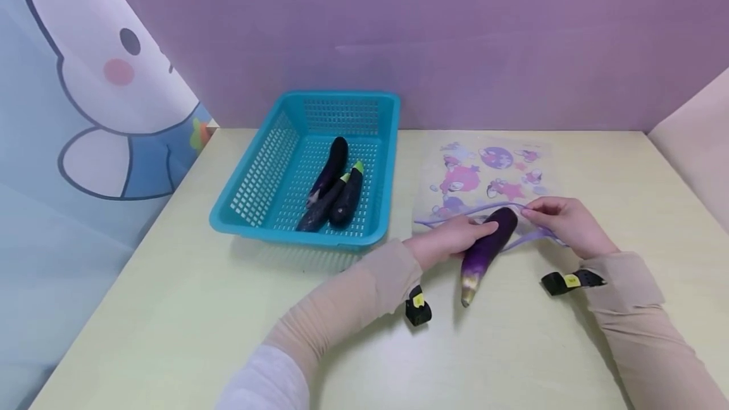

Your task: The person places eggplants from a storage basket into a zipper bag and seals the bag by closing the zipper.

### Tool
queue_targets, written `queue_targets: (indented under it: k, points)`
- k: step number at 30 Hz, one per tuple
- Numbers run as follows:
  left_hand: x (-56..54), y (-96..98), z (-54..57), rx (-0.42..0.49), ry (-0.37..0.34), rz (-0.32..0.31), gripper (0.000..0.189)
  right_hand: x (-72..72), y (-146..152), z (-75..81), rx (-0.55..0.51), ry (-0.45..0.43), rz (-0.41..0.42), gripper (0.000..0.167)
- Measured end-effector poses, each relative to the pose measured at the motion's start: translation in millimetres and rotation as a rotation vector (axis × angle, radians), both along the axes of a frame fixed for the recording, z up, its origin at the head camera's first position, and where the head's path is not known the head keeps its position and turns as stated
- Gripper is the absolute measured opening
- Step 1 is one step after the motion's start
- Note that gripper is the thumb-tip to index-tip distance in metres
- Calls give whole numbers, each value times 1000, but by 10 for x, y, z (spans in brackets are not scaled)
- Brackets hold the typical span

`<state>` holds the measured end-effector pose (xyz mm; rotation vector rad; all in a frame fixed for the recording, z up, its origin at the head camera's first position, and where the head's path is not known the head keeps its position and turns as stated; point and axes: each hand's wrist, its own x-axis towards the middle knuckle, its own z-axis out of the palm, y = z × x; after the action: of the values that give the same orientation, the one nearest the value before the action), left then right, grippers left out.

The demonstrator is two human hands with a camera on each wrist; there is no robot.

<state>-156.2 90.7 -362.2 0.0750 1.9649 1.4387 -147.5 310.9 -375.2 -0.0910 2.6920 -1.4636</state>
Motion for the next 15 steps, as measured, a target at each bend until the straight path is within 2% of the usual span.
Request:
queue_targets:
  k: [7,15]
  points:
    - [4,13,-22,-16,39,-5,46,-5,-36,3,12,76,-36,15]
    - [-5,35,-50,41,27,5,44,12,-108,21,-41,269,-62,8]
